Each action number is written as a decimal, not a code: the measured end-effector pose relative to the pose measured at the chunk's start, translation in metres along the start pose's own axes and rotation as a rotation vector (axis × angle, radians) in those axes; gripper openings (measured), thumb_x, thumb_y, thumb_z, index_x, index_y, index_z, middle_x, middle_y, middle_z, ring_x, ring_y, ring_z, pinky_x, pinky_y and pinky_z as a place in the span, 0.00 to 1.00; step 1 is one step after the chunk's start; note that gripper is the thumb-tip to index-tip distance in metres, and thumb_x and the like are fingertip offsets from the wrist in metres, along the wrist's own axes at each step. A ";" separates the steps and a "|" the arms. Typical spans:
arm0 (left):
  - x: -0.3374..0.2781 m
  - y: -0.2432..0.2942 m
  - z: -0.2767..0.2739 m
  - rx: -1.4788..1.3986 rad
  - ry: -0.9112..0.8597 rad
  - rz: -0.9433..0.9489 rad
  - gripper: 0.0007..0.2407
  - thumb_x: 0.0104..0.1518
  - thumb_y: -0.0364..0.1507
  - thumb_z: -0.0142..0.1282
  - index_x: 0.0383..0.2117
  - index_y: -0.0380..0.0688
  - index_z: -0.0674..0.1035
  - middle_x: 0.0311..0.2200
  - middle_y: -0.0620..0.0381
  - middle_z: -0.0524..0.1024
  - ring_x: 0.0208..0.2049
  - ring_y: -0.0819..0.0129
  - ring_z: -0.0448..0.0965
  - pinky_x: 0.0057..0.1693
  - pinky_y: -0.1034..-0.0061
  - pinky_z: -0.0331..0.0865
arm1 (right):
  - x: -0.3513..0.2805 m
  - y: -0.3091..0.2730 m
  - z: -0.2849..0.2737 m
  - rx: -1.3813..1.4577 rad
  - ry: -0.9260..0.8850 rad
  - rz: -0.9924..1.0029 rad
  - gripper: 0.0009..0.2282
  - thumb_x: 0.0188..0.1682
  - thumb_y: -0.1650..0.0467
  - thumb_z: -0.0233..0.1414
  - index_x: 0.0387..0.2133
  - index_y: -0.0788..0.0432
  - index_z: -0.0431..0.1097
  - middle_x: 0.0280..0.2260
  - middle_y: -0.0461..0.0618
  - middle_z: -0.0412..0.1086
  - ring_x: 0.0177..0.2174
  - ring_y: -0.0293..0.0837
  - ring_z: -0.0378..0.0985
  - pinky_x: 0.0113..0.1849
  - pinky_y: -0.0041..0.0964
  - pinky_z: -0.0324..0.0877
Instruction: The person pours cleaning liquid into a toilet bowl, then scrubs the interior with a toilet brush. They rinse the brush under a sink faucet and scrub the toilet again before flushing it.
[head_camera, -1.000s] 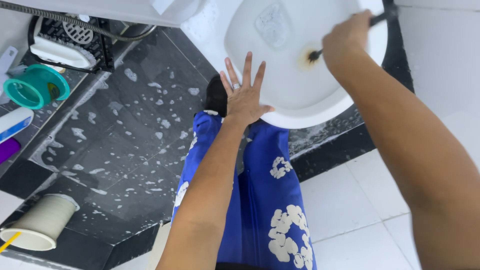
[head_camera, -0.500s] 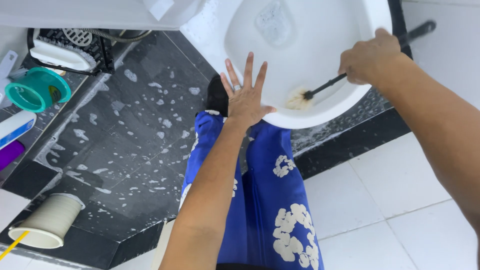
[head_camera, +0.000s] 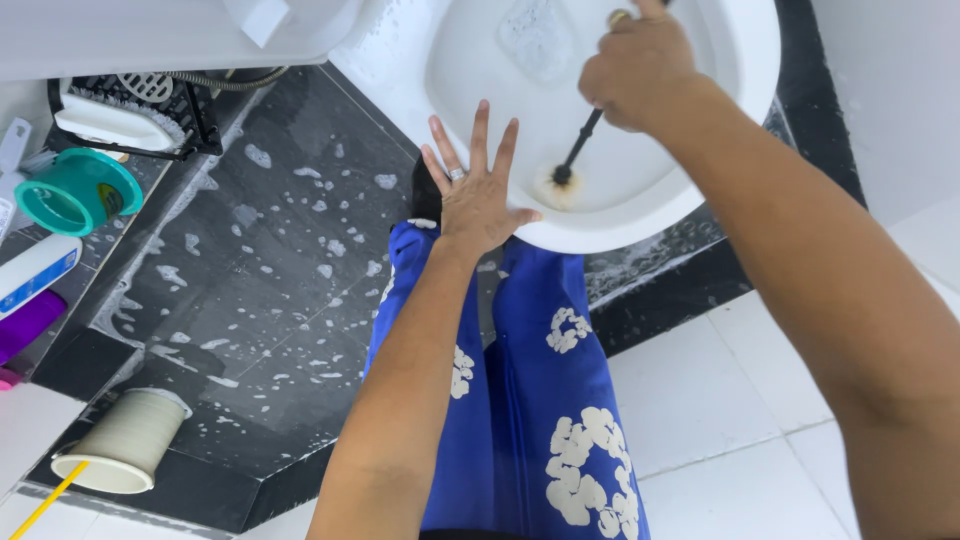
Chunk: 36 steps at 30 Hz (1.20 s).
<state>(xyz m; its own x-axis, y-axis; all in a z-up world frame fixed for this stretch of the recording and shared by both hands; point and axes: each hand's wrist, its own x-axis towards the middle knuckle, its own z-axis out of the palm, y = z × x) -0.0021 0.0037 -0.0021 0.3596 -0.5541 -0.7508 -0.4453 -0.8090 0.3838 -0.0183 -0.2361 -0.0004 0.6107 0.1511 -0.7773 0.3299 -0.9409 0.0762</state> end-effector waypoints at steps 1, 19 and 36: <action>0.000 0.001 -0.001 -0.006 0.001 0.000 0.54 0.38 0.52 0.72 0.73 0.62 0.46 0.73 0.55 0.24 0.68 0.26 0.13 0.69 0.29 0.18 | -0.007 0.004 0.014 0.172 0.096 0.081 0.06 0.48 0.66 0.57 0.31 0.39 0.83 0.37 0.45 0.78 0.50 0.46 0.73 0.60 0.52 0.41; -0.003 0.002 -0.004 -0.003 0.018 -0.009 0.53 0.38 0.51 0.72 0.73 0.62 0.48 0.74 0.53 0.26 0.67 0.26 0.12 0.68 0.29 0.18 | 0.013 -0.009 0.056 -0.065 0.285 0.346 0.09 0.50 0.64 0.52 0.38 0.36 0.81 0.52 0.55 0.73 0.60 0.52 0.64 0.61 0.58 0.34; 0.002 0.002 0.000 -0.016 0.013 -0.003 0.53 0.38 0.52 0.72 0.72 0.63 0.48 0.74 0.57 0.25 0.68 0.30 0.11 0.69 0.32 0.15 | 0.007 -0.001 0.015 -0.192 0.146 0.213 0.11 0.38 0.66 0.61 0.35 0.42 0.84 0.50 0.46 0.76 0.57 0.49 0.70 0.55 0.54 0.49</action>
<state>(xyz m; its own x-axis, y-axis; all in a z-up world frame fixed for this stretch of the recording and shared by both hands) -0.0026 0.0011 -0.0026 0.3718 -0.5540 -0.7449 -0.4312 -0.8137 0.3899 -0.0253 -0.2391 -0.0150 0.7730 0.0118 -0.6343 0.3049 -0.8837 0.3552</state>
